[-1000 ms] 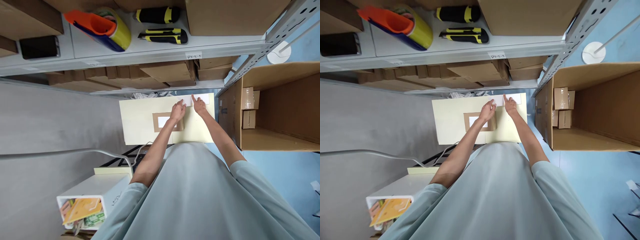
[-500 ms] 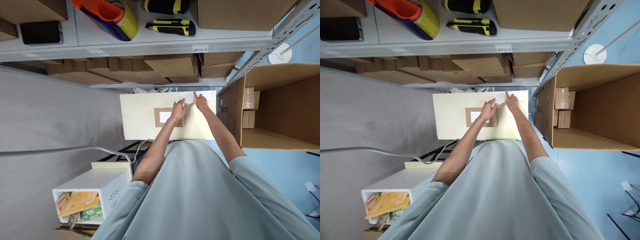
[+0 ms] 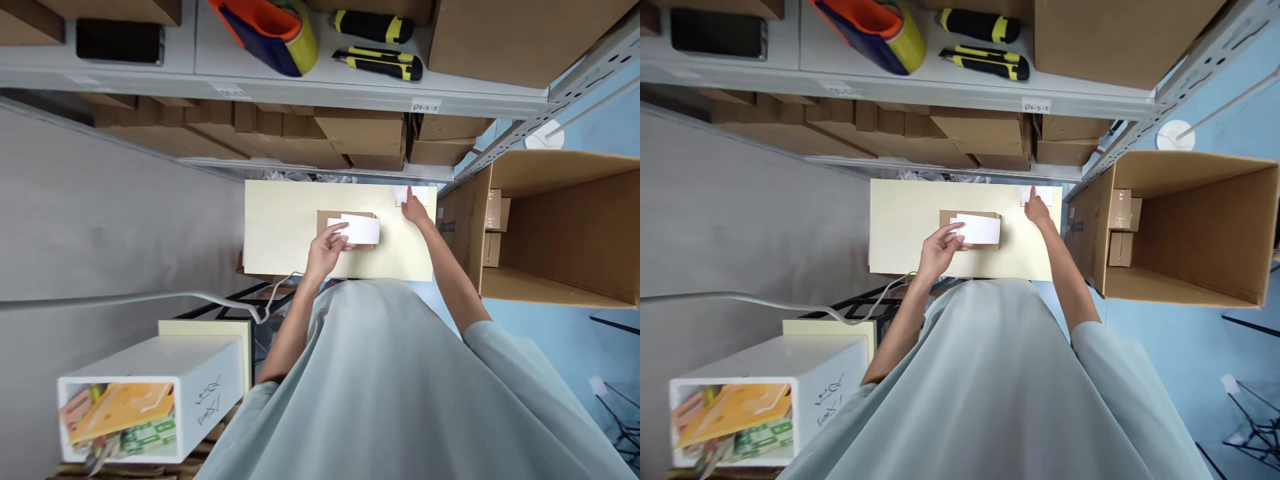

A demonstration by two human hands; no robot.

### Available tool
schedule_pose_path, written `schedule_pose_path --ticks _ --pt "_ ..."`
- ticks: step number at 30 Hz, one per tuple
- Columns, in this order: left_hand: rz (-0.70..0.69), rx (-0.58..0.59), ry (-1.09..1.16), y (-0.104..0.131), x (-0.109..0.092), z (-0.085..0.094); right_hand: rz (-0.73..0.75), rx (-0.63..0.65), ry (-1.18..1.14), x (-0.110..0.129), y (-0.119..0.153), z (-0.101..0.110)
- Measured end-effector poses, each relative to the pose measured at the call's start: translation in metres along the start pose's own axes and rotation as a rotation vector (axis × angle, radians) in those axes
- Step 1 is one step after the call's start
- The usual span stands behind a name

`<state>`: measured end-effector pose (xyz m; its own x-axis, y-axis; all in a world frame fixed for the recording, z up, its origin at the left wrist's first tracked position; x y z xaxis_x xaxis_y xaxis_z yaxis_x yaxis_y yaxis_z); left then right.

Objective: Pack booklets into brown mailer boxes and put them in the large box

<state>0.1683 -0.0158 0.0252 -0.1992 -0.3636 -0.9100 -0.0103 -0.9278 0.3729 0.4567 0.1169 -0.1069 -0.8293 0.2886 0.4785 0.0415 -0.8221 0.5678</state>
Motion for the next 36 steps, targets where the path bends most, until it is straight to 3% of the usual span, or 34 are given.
schedule_pose_path --ticks 2,5,8,11,17,20,22,24,27,30,36 --pt "0.041 0.042 0.065 0.013 0.004 0.007 0.089 -0.106 -0.157 0.007 0.038 0.003" --pt "0.101 0.157 0.082 0.025 0.013 0.013 0.195 -0.135 -0.420 0.028 0.108 -0.013" --pt "0.123 0.278 0.043 0.031 0.018 0.019 0.249 -0.003 -0.614 0.063 0.173 -0.045" --pt "0.083 0.343 0.005 0.035 0.016 0.032 0.218 0.063 -0.711 0.096 0.213 -0.073" --pt "-0.045 0.257 0.027 0.042 0.019 0.079 0.071 -0.034 -0.769 0.142 0.247 -0.096" --pt "-0.038 0.221 0.144 0.046 0.028 0.101 -0.021 -0.057 -0.765 0.165 0.265 -0.105" --pt "0.008 0.291 0.238 0.052 0.034 0.110 -0.052 -0.132 -0.749 0.180 0.277 -0.110" --pt "0.035 0.441 0.296 0.061 0.036 0.114 -0.062 -0.236 -0.737 0.195 0.286 -0.112" --pt "-0.010 0.601 0.312 0.076 0.031 0.126 -0.055 -0.396 -0.733 0.216 0.297 -0.113" --pt "-0.078 0.591 0.290 0.083 0.024 0.144 -0.029 -0.489 -0.733 0.236 0.303 -0.111" --pt "-0.158 0.508 0.269 0.090 0.006 0.172 0.042 -0.486 -0.710 0.269 0.307 -0.107"
Point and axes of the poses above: each hand's wrist, its own y-axis away from the middle knuckle, its own z-axis out of the back of the hand, x = y × z, the point moved 6 cm from there along -y, towards the middle knuckle, and after that the axes turned 1 degree about -y, right-handed, at the moved point
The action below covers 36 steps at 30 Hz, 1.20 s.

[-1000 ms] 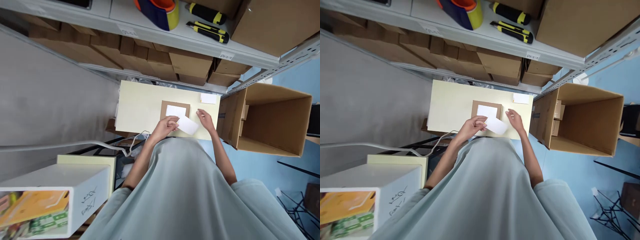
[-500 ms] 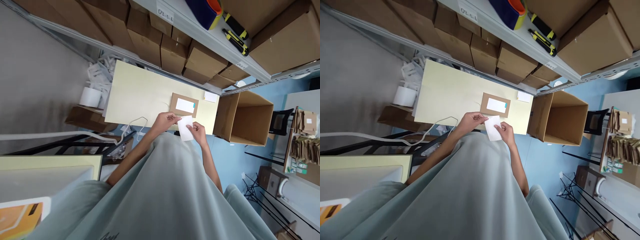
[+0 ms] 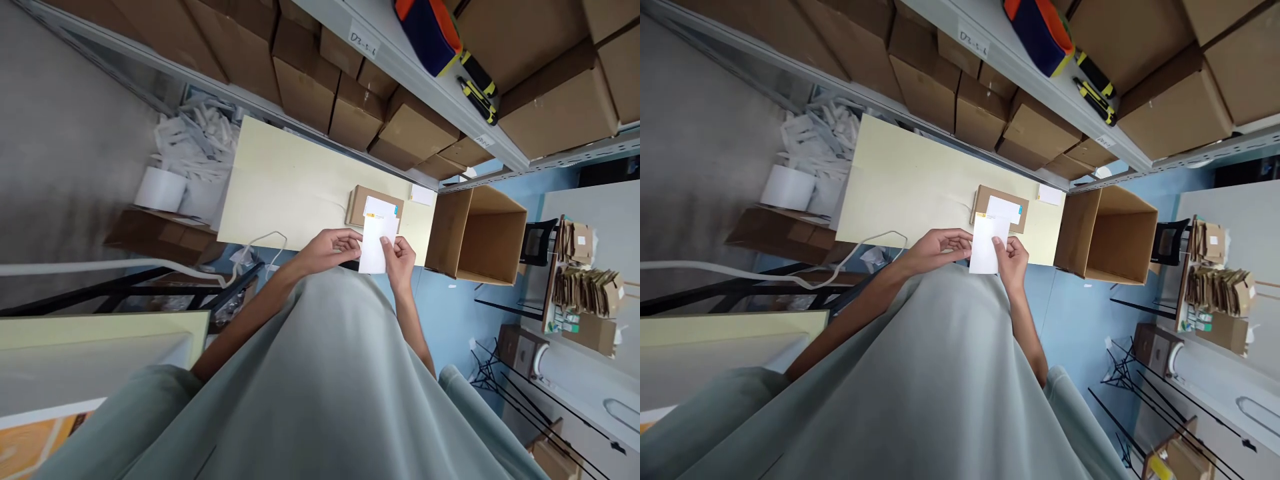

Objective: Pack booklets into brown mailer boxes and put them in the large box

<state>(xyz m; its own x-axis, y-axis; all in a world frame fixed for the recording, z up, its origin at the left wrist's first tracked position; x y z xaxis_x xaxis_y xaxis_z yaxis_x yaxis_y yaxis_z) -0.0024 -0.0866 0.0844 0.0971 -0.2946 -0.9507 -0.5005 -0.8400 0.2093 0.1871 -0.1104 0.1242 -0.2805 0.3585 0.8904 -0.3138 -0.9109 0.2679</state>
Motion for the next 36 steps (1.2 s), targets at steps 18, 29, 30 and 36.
schedule_pose_path --ticks 18,29,30,36 --pt "-0.070 -0.190 0.029 -0.001 -0.037 -0.009 0.132 0.084 -0.070 0.043 -0.025 0.030" --pt "-0.026 -0.148 -0.044 -0.031 -0.043 -0.040 0.150 0.010 -0.037 0.045 -0.047 0.057" --pt "-0.030 -0.141 -0.040 -0.032 -0.044 -0.044 0.151 -0.001 -0.046 0.045 -0.049 0.060" --pt "-0.006 -0.157 -0.034 -0.039 -0.048 -0.056 0.148 -0.028 -0.096 0.047 -0.058 0.074"
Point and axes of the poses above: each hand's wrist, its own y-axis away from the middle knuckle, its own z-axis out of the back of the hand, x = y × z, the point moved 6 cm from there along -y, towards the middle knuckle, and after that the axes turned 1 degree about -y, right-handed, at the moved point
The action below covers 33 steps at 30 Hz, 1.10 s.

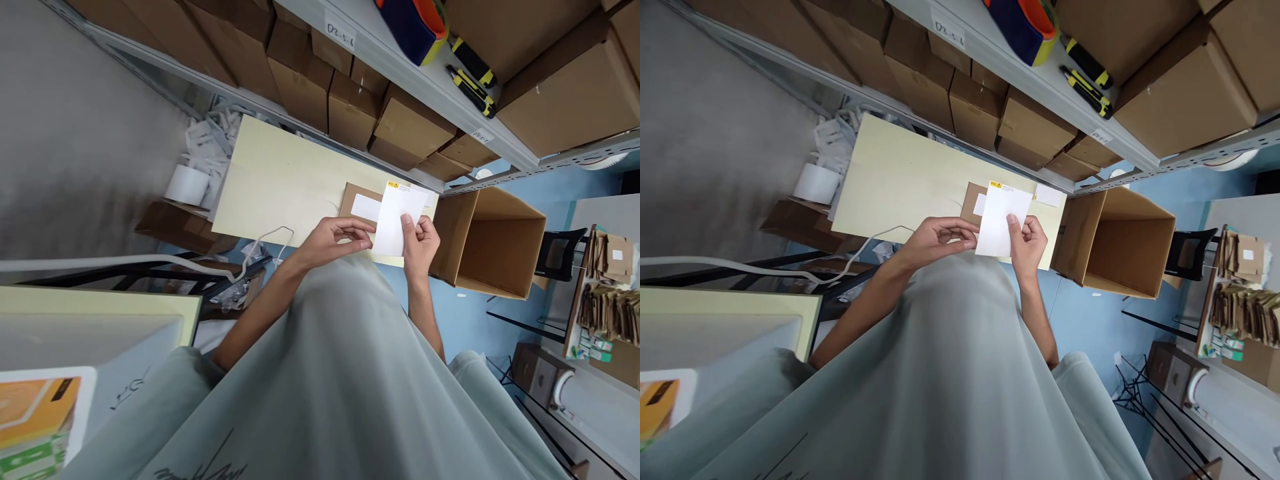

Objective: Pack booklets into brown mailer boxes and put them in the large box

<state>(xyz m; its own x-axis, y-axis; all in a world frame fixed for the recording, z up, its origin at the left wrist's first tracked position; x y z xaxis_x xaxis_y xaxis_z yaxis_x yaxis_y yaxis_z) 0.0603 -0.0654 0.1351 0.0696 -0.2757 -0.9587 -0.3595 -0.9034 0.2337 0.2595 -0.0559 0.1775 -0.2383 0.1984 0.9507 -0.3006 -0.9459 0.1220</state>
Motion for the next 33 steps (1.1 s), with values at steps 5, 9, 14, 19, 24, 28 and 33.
schedule_pose_path --ticks 5,9,14,19,24,28,33 --pt "0.002 -0.006 -0.011 -0.008 -0.002 -0.002 -0.017 0.012 -0.010 -0.004 -0.005 0.004" --pt "-0.018 0.009 -0.008 -0.013 -0.006 -0.002 0.006 0.015 -0.024 -0.003 -0.009 0.003" --pt "-0.082 0.118 -0.004 -0.014 -0.017 -0.005 0.010 -0.024 -0.014 0.001 -0.011 0.003" --pt "-0.148 0.167 0.009 -0.013 -0.022 -0.005 0.006 -0.050 -0.022 0.003 -0.010 0.001" --pt "-0.165 0.159 0.006 -0.014 -0.023 -0.003 0.011 -0.067 -0.009 0.001 -0.007 -0.003" --pt "-0.180 0.151 0.016 -0.015 -0.023 -0.001 0.020 -0.074 -0.022 -0.001 -0.006 -0.006" --pt "-0.172 0.122 0.000 -0.015 -0.022 0.003 -0.027 -0.054 -0.028 -0.016 -0.010 -0.013"
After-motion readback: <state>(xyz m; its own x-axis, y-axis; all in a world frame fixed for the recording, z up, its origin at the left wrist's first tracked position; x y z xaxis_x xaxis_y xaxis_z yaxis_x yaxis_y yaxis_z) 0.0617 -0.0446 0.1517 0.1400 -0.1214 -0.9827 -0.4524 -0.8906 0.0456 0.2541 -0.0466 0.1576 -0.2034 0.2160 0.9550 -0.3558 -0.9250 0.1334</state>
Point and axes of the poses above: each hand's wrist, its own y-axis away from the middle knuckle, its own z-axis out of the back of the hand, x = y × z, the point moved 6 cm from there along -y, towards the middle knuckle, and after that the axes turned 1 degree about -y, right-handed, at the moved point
